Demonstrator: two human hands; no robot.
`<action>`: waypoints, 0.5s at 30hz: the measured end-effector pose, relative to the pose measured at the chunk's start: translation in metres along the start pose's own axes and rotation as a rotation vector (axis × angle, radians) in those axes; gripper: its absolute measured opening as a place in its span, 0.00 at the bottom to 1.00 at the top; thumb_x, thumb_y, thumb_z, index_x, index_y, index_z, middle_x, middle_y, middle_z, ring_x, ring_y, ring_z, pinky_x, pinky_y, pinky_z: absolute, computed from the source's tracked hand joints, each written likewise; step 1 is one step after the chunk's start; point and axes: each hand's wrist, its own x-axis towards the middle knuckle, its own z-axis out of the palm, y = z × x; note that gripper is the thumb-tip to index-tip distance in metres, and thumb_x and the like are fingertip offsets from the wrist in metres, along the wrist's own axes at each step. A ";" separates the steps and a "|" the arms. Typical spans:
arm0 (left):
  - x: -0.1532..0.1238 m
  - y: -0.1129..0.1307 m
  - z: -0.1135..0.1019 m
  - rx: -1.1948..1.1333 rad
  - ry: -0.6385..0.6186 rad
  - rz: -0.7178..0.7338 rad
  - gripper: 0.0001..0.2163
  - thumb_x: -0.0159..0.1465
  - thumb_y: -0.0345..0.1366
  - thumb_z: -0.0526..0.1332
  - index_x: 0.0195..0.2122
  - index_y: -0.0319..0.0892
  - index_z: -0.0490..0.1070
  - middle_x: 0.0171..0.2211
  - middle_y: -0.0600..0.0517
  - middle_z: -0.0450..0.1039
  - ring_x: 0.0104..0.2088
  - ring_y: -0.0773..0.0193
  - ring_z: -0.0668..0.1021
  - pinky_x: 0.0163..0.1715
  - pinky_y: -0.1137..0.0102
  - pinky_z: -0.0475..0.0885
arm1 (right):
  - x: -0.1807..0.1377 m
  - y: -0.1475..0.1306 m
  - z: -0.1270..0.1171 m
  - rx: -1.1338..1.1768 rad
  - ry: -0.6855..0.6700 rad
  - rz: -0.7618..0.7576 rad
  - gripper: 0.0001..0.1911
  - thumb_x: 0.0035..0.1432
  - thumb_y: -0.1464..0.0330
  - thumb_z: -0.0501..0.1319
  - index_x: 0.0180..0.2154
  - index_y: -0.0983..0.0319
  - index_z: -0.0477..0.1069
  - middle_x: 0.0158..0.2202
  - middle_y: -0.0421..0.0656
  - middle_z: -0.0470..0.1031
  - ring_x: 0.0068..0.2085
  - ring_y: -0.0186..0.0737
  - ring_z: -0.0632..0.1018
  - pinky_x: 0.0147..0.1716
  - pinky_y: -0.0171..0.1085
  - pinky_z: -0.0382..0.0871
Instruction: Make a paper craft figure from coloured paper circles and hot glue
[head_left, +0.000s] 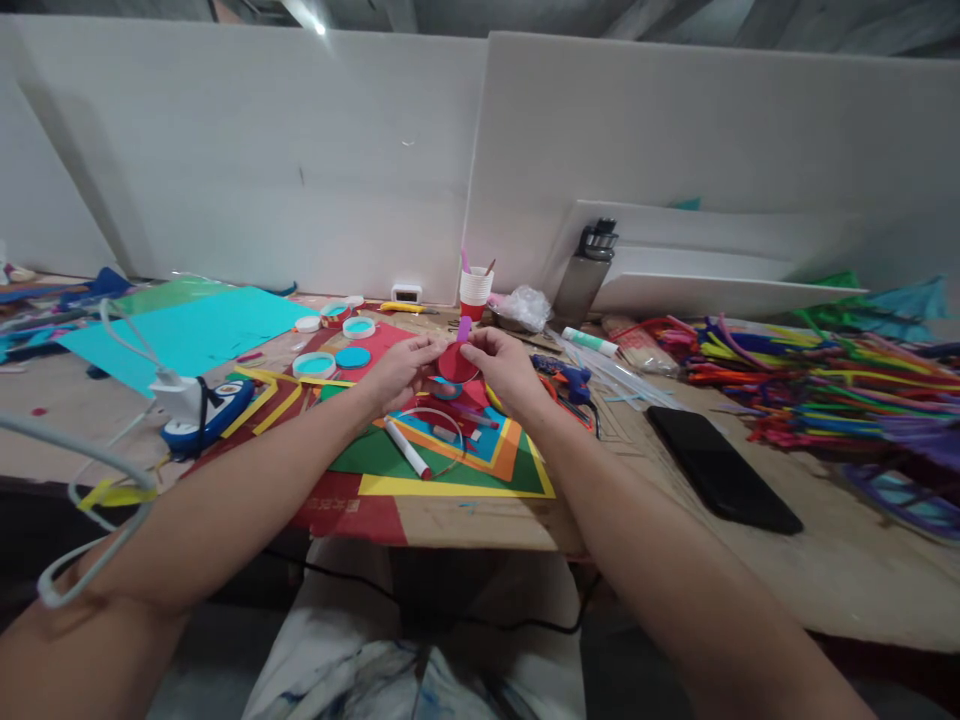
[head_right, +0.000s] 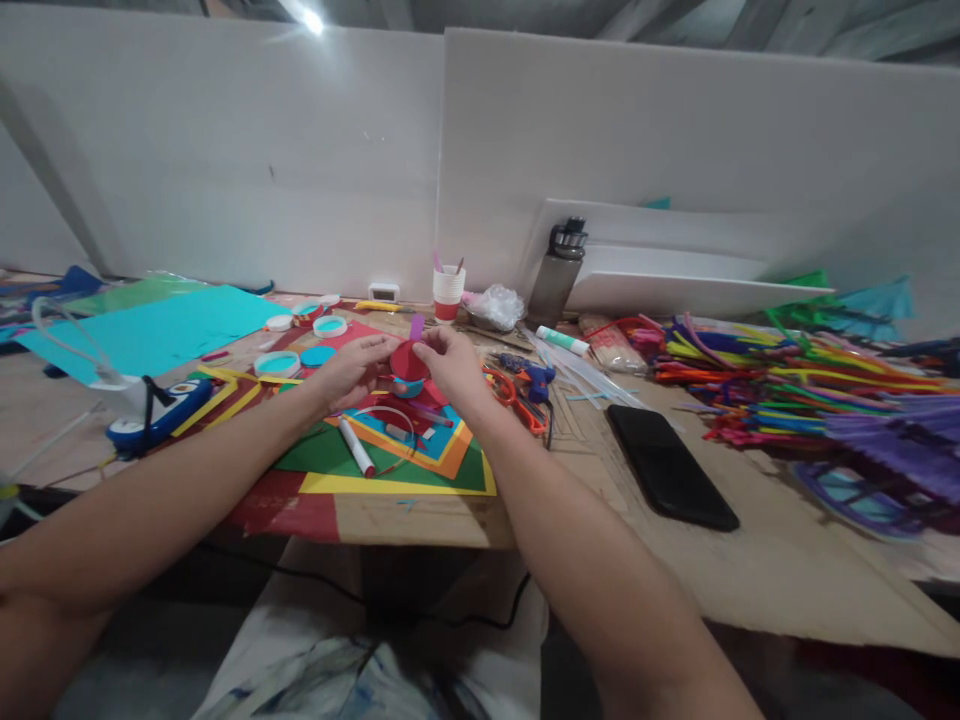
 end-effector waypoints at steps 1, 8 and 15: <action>0.001 -0.001 -0.001 -0.038 -0.017 -0.022 0.10 0.59 0.39 0.64 0.37 0.38 0.70 0.34 0.47 0.75 0.33 0.62 0.77 0.28 0.68 0.76 | 0.000 -0.001 0.000 0.021 -0.004 0.005 0.11 0.47 0.61 0.62 0.31 0.60 0.68 0.27 0.38 0.72 0.28 0.35 0.72 0.29 0.37 0.69; 0.003 -0.006 -0.002 -0.227 -0.151 -0.132 0.10 0.63 0.39 0.60 0.39 0.38 0.74 0.38 0.45 0.77 0.37 0.63 0.77 0.32 0.70 0.74 | -0.004 -0.009 0.002 0.137 -0.040 0.023 0.13 0.45 0.61 0.63 0.33 0.60 0.69 0.29 0.38 0.72 0.30 0.33 0.71 0.31 0.34 0.67; 0.002 0.000 -0.001 -0.227 -0.114 -0.191 0.09 0.63 0.38 0.60 0.34 0.37 0.74 0.29 0.47 0.76 0.28 0.65 0.76 0.31 0.70 0.73 | -0.006 -0.014 0.001 0.181 -0.066 0.035 0.14 0.41 0.65 0.65 0.33 0.61 0.69 0.29 0.36 0.71 0.30 0.31 0.71 0.33 0.34 0.67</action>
